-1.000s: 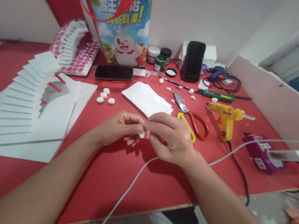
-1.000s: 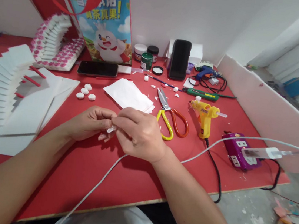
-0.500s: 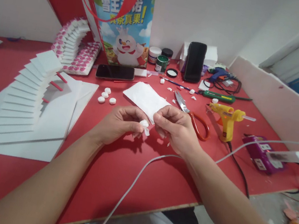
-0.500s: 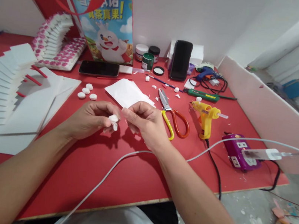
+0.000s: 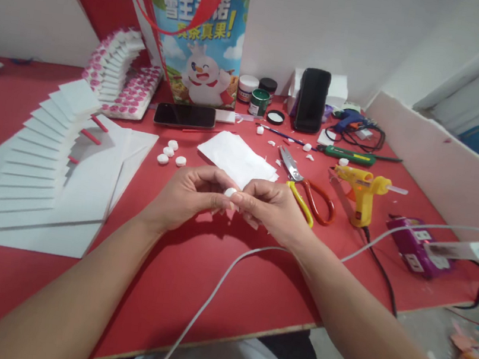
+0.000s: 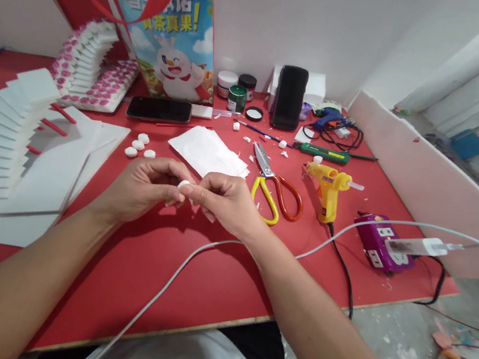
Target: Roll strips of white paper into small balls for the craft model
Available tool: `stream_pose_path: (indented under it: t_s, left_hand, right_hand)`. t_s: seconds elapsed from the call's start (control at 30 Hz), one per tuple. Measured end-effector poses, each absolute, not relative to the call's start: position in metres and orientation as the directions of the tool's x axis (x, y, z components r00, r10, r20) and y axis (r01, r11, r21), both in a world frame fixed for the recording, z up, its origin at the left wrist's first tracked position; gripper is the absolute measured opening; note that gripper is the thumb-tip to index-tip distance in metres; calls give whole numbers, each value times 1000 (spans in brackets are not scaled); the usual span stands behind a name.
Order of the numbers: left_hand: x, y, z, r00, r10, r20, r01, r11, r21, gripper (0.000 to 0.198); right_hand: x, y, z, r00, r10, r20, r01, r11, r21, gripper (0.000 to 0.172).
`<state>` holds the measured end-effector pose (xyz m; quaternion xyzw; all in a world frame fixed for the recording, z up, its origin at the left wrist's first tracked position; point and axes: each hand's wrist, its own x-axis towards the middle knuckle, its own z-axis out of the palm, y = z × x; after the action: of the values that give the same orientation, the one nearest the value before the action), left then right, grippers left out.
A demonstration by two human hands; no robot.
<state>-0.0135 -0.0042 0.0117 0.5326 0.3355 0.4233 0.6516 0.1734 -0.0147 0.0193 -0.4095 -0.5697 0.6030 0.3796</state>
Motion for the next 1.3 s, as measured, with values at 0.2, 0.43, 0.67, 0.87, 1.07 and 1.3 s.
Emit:
stream_pose_path:
  t_s: [0.2,0.43,0.67,0.87,1.07,1.3]
  left_hand:
    - [-15,-5,10,393,919,25,-178,50,983,23]
    - [-13,-6,6,377,923,71,-151,-14,988,24]
    - [-11,-5,6,380,917,121,-69,-102,992,24]
    - [-10,-4,4,356,934,36,-18,-31,999,24]
    - [-11,-3,0,333,940,-77,-212,154,965,28]
    - [-14,0,2,369,920,-130,-395,282,874,23]
  right_hand:
    - [174,-16,23,-330,943,46,131,94,-987,44]
    - [176,-15,8,-290,886,361,351,449,-822,29]
    - [177,-14,1,-324,827,460,485,563,-669,23]
    - [175,-16,2,-315,906,285,514,415,-751,15]
    - [178,-15,15,-256,962,93,301,171,-938,18]
    - [185,-8,20,-156,986,58,-78,46,-996,33]
